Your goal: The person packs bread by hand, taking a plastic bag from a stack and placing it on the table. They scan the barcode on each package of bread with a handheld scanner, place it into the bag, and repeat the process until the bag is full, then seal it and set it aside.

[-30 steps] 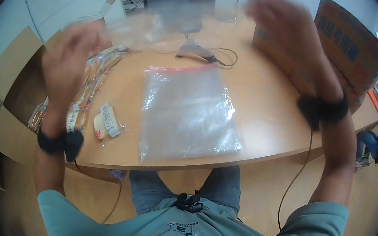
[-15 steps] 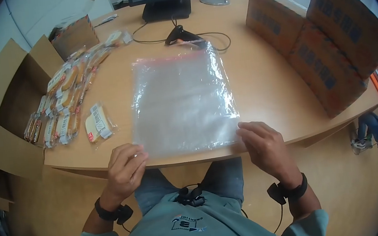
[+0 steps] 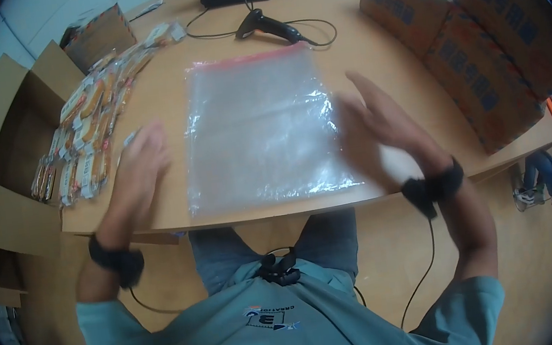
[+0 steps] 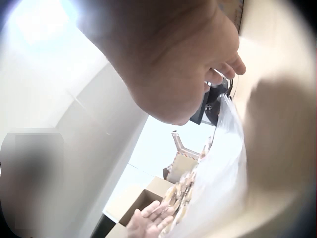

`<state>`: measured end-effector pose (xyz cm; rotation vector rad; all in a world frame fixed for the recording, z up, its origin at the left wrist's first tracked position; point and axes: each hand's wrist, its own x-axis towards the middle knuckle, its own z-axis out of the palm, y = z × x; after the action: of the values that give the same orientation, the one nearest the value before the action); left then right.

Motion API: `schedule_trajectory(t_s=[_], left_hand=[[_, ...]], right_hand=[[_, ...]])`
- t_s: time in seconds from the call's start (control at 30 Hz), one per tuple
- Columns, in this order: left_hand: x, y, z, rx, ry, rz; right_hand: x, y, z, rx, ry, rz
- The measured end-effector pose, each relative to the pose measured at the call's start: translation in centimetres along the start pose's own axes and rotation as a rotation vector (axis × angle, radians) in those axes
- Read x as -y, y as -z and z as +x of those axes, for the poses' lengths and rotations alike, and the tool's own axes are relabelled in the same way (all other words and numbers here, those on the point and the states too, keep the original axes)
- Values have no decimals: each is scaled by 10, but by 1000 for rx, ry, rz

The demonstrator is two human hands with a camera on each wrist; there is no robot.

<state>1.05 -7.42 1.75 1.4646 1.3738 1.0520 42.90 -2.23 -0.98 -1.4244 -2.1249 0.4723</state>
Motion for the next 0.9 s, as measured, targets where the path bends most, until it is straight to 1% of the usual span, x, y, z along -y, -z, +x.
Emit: schedule_trajectory(t_s=[0.03, 0.07, 0.13, 0.17, 0.23, 0.27, 0.33, 0.37, 0.43, 0.47, 0.53, 0.57, 0.63, 0.67, 0.7, 0.73, 0.77, 0.83, 0.87, 0.9], left_hand=[[0, -2, 20, -12, 97, -59], [3, -5, 36, -22, 96, -53], [12, -13, 63, -14, 174, 21], [15, -19, 69, -21, 171, 26], [16, -32, 78, -28, 210, 23], [14, -36, 80, -35, 209, 24], [13, -40, 80, -91, 208, -65], [13, -38, 82, -95, 210, -63], [10, -32, 87, -92, 232, -60], [7, -29, 91, -92, 233, -59], [-2, -25, 96, 19, 382, -79], [-6, -28, 98, 22, 379, -80], [-14, -38, 101, 26, 413, -61], [-8, -40, 109, 29, 407, -62], [1, -43, 119, 37, 395, -60], [-4, -46, 118, 44, 385, -57], [-8, -47, 116, 44, 381, -55], [-15, -52, 108, 112, 348, -252], [-14, -52, 111, 120, 348, -249], [-12, -51, 114, 179, 388, -318]], right_hand=[[-8, -8, 19, -23, 42, -5], [-2, -12, 33, -23, 51, 1], [17, -22, 55, 74, -50, 88], [15, -29, 62, 71, -43, 92], [8, -47, 75, 188, 17, -35], [7, -50, 76, 188, 24, -33], [7, -55, 72, 79, 26, -113], [8, -53, 69, 82, 28, -111], [9, -44, 62, -77, -57, -48], [7, -43, 59, -76, -58, -47], [9, -39, 52, -48, -123, 132], [14, -37, 50, -52, -124, 130], [27, -33, 48, 46, -174, 137], [26, -34, 47, 40, -173, 134], [23, -38, 47, -6, -173, 159], [19, -42, 47, -51, -174, 185], [16, -44, 48, -55, -173, 186], [12, -45, 46, -89, -175, 233], [11, -44, 44, -94, -181, 233], [11, -43, 43, -89, -169, 293]])
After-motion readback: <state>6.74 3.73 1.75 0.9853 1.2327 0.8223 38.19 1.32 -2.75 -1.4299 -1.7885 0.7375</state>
